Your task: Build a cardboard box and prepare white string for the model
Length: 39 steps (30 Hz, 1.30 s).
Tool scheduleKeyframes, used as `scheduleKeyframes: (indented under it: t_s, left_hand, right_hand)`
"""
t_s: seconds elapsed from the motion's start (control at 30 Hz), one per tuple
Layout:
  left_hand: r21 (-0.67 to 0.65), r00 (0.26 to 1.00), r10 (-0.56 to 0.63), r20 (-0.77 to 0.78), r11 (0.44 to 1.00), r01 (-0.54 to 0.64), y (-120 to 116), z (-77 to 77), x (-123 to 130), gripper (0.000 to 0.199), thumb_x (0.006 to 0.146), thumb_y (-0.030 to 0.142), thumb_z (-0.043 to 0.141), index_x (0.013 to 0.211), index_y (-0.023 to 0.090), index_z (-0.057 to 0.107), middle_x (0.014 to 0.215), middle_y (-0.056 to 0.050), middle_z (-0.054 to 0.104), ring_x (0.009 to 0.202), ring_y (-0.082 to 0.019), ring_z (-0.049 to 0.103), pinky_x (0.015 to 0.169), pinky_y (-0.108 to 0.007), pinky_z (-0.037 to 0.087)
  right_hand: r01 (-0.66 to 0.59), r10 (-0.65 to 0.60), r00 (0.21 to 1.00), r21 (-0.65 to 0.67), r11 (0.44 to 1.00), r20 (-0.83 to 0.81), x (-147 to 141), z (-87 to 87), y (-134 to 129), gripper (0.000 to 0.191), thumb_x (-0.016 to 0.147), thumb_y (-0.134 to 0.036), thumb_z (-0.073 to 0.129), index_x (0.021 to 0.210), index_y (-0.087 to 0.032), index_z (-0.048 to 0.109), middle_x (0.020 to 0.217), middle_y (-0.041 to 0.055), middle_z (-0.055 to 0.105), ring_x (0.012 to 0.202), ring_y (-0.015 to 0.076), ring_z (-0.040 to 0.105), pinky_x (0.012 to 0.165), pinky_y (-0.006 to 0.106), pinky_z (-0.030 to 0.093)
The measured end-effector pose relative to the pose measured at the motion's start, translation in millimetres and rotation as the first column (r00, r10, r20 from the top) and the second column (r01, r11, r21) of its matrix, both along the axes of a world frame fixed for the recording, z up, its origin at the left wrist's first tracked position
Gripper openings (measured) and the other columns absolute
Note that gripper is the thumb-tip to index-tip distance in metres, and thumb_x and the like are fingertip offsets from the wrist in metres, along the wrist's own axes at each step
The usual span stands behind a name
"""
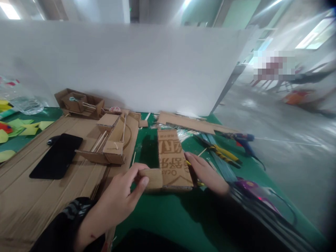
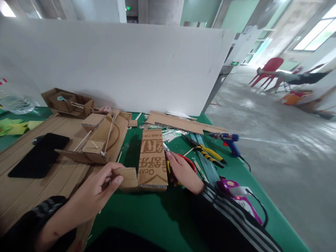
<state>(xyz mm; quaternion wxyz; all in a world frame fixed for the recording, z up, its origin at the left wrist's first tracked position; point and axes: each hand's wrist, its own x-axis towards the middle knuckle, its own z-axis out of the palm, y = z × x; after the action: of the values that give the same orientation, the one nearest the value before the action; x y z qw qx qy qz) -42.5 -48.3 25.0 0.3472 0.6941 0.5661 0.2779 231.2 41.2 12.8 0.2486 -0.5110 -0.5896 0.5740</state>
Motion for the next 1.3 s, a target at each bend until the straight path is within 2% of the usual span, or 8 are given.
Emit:
scheduleKeyframes:
  t_s: [0.1, 0.2, 0.33, 0.5, 0.6, 0.7, 1.1, 1.3]
  left_hand:
    - [0.002, 1.0, -0.009, -0.011, 1.0, 0.009, 1.1, 2.6, 3.1, 0.027, 0.1, 0.046, 0.042, 0.119, 0.031, 0.053, 0.101, 0.0, 0.072, 0.09, -0.02, 0.069, 0.08, -0.031, 0.053]
    - [0.001, 1.0, -0.005, -0.004, 1.0, 0.005, 1.5, 3.6, 4.0, 0.025, 0.1, 0.046, 0.044, 0.118, 0.032, 0.055, 0.104, 0.002, 0.072, 0.094, -0.019, 0.069, 0.082, -0.029, 0.053]
    - [-0.029, 0.999, 0.015, 0.04, 1.0, -0.014, 0.5, 1.7, 3.0, 0.027, 0.099, 0.046, 0.045, 0.119, 0.031, 0.055, 0.104, 0.001, 0.073, 0.094, -0.019, 0.071, 0.075, -0.026, 0.055]
    - [-0.043, 0.995, 0.044, 0.085, 0.998, -0.041, 1.1, -2.6, 3.6, 0.027, 0.098, 0.047, 0.048, 0.117, 0.03, 0.057, 0.101, 0.001, 0.073, 0.095, -0.019, 0.071, 0.077, -0.026, 0.056]
    - [-0.065, 0.993, 0.064, 0.095, 0.996, -0.057, 2.3, -4.4, 3.9, 0.028, 0.097, 0.047, 0.049, 0.117, 0.029, 0.057, 0.095, 0.001, 0.074, 0.093, -0.019, 0.072, 0.075, -0.026, 0.056]
    - [-0.061, 0.993, 0.064, 0.096, 0.996, -0.058, 2.6, -4.5, 3.8, 0.029, 0.097, 0.047, 0.05, 0.118, 0.029, 0.058, 0.097, 0.001, 0.075, 0.093, -0.019, 0.072, 0.075, -0.025, 0.056]
    - [0.174, 0.984, -0.019, -0.179, 0.983, 0.05, -0.5, 8.8, 2.0, 0.022, 0.098, 0.037, 0.049, 0.117, 0.032, 0.059, 0.087, 0.007, 0.077, 0.079, -0.015, 0.073, 0.065, -0.02, 0.049]
    - [0.092, 0.994, 0.004, -0.105, 0.996, 0.006, 2.5, 2.2, 0.4, 0.03, 0.097, 0.042, 0.05, 0.125, 0.032, 0.057, 0.097, 0.003, 0.076, 0.087, -0.018, 0.072, 0.073, -0.024, 0.051]
  right_hand:
    - [0.062, -0.077, 0.994, 0.162, 0.985, 0.084, 0.8, 1.2, -6.4, 0.049, 0.092, -0.064, 0.046, 0.116, -0.025, 0.064, 0.088, 0.0074, 0.073, 0.094, 0.0322, 0.07, 0.073, 0.041, 0.063]
    - [-0.023, 0.011, 0.999, 0.233, 0.972, 0.052, -4.3, 1.4, -13.9, 0.05, 0.088, -0.062, 0.057, 0.12, -0.024, 0.061, 0.114, 0.0086, 0.07, 0.124, 0.0353, 0.056, 0.097, 0.046, 0.055]
    - [-0.071, 0.078, 0.997, 0.182, 0.981, -0.029, -12.5, -1.8, -18.3, 0.054, 0.089, -0.061, 0.057, 0.126, -0.021, 0.055, 0.133, 0.0111, 0.062, 0.134, 0.0345, 0.047, 0.107, 0.049, 0.048]
    - [-0.011, 0.015, 1.0, 0.172, 0.985, -0.024, -13.9, -7.5, -18.5, 0.058, 0.088, -0.062, 0.057, 0.13, -0.023, 0.054, 0.147, 0.0092, 0.051, 0.147, 0.0351, 0.027, 0.11, 0.05, 0.045]
    - [-0.003, 0.005, 1.0, 0.165, 0.986, -0.017, -12.5, -8.9, -19.1, 0.056, 0.087, -0.063, 0.057, 0.128, -0.024, 0.056, 0.151, 0.0074, 0.046, 0.148, 0.0353, 0.025, 0.111, 0.05, 0.044]
    - [-0.007, 0.011, 1.0, 0.162, 0.987, -0.027, -11.9, -8.9, -19.7, 0.056, 0.087, -0.063, 0.058, 0.127, -0.023, 0.057, 0.15, 0.0082, 0.049, 0.142, 0.0355, 0.037, 0.11, 0.049, 0.045]
    - [-0.009, 0.022, 0.996, 0.155, 0.988, -0.087, -14.3, -9.3, -17.4, 0.059, 0.085, -0.063, 0.06, 0.128, -0.022, 0.057, 0.13, 0.0106, 0.065, 0.127, 0.0345, 0.055, 0.105, 0.05, 0.049]
    - [-0.012, 0.025, 0.997, 0.181, 0.983, -0.069, -14.1, -9.0, -16.9, 0.057, 0.087, -0.062, 0.06, 0.129, -0.023, 0.055, 0.124, 0.0104, 0.067, 0.124, 0.0343, 0.056, 0.102, 0.049, 0.052]
